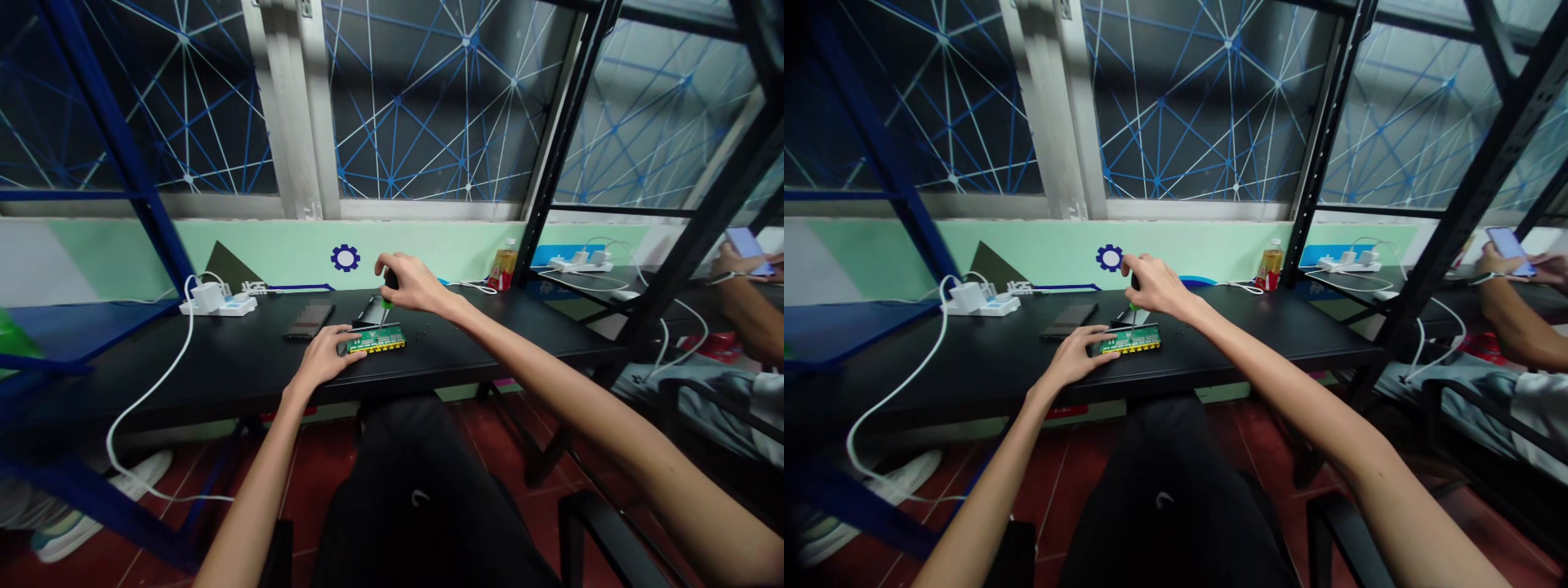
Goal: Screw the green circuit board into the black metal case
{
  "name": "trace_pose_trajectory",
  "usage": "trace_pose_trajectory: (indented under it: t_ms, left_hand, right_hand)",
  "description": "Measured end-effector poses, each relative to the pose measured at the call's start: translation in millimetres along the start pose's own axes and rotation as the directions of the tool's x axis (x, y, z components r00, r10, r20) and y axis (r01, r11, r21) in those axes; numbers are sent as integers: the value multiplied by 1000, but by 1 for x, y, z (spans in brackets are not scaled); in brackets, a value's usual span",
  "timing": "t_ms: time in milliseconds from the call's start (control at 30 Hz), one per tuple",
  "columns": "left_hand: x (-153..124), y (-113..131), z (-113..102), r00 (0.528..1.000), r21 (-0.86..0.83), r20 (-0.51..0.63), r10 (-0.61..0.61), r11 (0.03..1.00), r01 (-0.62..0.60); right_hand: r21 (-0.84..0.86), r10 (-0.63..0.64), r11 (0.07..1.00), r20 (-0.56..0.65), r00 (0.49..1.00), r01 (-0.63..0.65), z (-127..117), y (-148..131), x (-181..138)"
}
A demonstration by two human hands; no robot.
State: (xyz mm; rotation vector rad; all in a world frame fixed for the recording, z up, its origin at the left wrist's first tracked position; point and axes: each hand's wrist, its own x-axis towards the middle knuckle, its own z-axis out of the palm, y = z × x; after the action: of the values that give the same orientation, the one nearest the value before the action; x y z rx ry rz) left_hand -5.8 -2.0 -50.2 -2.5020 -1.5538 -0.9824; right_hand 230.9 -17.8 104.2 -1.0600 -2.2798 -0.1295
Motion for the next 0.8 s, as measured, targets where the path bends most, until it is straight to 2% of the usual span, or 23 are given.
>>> trace_pose_trajectory:
  t_ms: [167,467,633,800]
  left_hand:
    - [-1,0,1,1000,-1,4,-6,1000,6]
    - [-1,-2,1,1000,-23,-7,13,1000,-13]
    - [-1,0,-1,1000,-28,-2,-4,1000,4]
    - [-1,5,-6,1000,-18,22,-16,1000,16]
  right_hand:
    - [40,4,999,24,1000,-5,-5,-3,0]
    - [4,18,1000,-45,999,-18,0,-5,-8]
    - [72,-34,997,-16,999,35,-4,1,-8]
    - [28,20,999,-12,1000,-20,-8,1,-13]
